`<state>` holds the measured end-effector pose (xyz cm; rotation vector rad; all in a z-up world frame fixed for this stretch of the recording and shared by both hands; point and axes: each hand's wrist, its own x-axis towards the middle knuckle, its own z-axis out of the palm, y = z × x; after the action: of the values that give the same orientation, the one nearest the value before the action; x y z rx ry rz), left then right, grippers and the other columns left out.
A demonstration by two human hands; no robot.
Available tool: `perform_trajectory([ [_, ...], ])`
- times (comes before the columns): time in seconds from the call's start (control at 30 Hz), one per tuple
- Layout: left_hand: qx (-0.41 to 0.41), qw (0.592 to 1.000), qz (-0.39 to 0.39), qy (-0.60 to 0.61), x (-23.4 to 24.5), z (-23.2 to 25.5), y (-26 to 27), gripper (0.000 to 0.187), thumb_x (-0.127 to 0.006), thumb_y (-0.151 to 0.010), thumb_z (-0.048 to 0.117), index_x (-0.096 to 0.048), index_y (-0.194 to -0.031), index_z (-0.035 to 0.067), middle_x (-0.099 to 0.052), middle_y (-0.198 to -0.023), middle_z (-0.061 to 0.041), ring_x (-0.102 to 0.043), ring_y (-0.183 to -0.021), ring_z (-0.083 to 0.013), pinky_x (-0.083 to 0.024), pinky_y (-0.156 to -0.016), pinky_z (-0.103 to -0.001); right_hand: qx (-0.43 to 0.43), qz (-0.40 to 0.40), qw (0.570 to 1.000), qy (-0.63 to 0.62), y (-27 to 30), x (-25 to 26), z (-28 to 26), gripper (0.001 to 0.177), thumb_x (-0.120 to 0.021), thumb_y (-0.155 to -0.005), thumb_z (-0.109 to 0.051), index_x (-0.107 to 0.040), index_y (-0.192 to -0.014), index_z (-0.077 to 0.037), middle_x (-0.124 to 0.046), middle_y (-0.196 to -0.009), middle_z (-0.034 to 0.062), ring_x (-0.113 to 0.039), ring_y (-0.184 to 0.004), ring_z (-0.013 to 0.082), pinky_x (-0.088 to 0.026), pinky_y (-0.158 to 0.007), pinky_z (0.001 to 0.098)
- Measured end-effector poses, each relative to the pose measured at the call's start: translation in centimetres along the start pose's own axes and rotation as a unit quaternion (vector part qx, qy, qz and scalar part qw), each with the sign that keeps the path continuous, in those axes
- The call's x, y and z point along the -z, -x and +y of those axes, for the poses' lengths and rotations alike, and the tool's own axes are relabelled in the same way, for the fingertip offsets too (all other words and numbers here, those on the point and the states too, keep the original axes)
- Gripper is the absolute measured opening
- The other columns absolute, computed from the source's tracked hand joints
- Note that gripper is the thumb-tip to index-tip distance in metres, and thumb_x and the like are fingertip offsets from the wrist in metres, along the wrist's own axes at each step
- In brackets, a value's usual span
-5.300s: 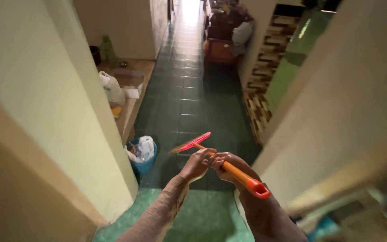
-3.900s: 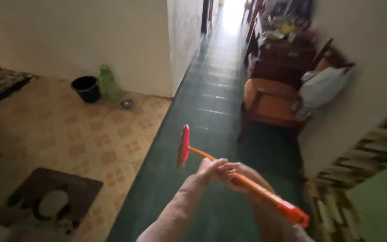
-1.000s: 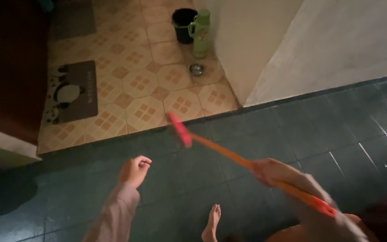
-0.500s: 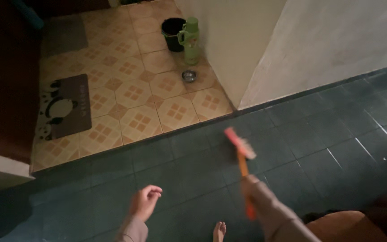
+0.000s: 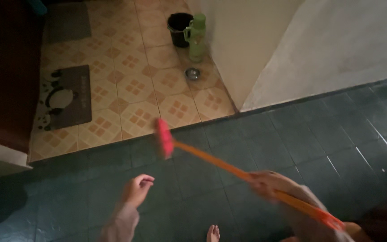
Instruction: The person sweeps various tiled floor areas throughout a house using a broom, moving trash and dust from hallways, a kitchen area, and around furniture into a blue dustpan.
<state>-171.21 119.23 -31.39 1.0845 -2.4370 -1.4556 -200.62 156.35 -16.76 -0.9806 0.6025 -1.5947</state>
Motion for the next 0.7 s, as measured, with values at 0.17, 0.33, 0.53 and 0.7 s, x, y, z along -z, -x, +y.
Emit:
perform_trajectory([
  [0.17, 0.096, 0.995, 0.037, -0.001, 3.6, 0.0, -0.6, 0.021, -0.068, -0.089, 0.024, -0.081, -0.104, 0.015, -0.083, -0.094, -0.002, -0.078, -0.089, -0.0167, -0.059, -0.08, -0.032, -0.128, 0.169, 0.939, 0.272, -2.8, 1.1, 1.0, 0.068, -0.05, -0.1, -0.046, -0.041, -0.142, 0.007, -0.06, -0.116, 0.023, -0.064, -0.096, 0.0227, -0.056, -0.084, 0.0317],
  [0.33, 0.134, 0.99, 0.038, 0.012, 3.9, 0.8, -1.3, 0.021, -0.067, -0.09, 0.023, -0.08, -0.106, 0.016, -0.083, -0.095, 0.0, -0.078, -0.091, -0.0151, -0.058, -0.083, -0.03, -0.077, 0.142, 0.903, 0.398, -7.3, -0.1, 2.8, 0.072, -0.052, -0.097, -0.049, -0.042, -0.143, 0.006, -0.061, -0.117, 0.0225, -0.065, -0.097, 0.0229, -0.056, -0.086, 0.0323],
  [0.53, 0.133, 0.989, 0.038, 0.042, 1.4, 1.9, -3.7, 0.021, -0.066, -0.089, 0.021, -0.079, -0.106, 0.015, -0.083, -0.093, -0.002, -0.079, -0.088, -0.0153, -0.06, -0.08, -0.03, -0.01, 0.094, 0.89, 0.447, -9.7, -1.0, 2.8, 0.076, -0.054, -0.094, -0.052, -0.043, -0.143, 0.005, -0.063, -0.119, 0.022, -0.065, -0.098, 0.0231, -0.055, -0.088, 0.0332],
  [0.7, 0.123, 0.99, 0.037, 0.053, -0.9, 0.9, -6.0, 0.022, -0.068, -0.087, 0.021, -0.078, -0.106, 0.017, -0.084, -0.091, -0.002, -0.079, -0.086, -0.0138, -0.06, -0.077, -0.031, 0.015, 0.051, 0.91, 0.411, -8.9, 1.2, 1.9, 0.079, -0.055, -0.091, -0.054, -0.044, -0.144, 0.004, -0.064, -0.12, 0.0215, -0.066, -0.099, 0.0233, -0.055, -0.09, 0.0339],
])
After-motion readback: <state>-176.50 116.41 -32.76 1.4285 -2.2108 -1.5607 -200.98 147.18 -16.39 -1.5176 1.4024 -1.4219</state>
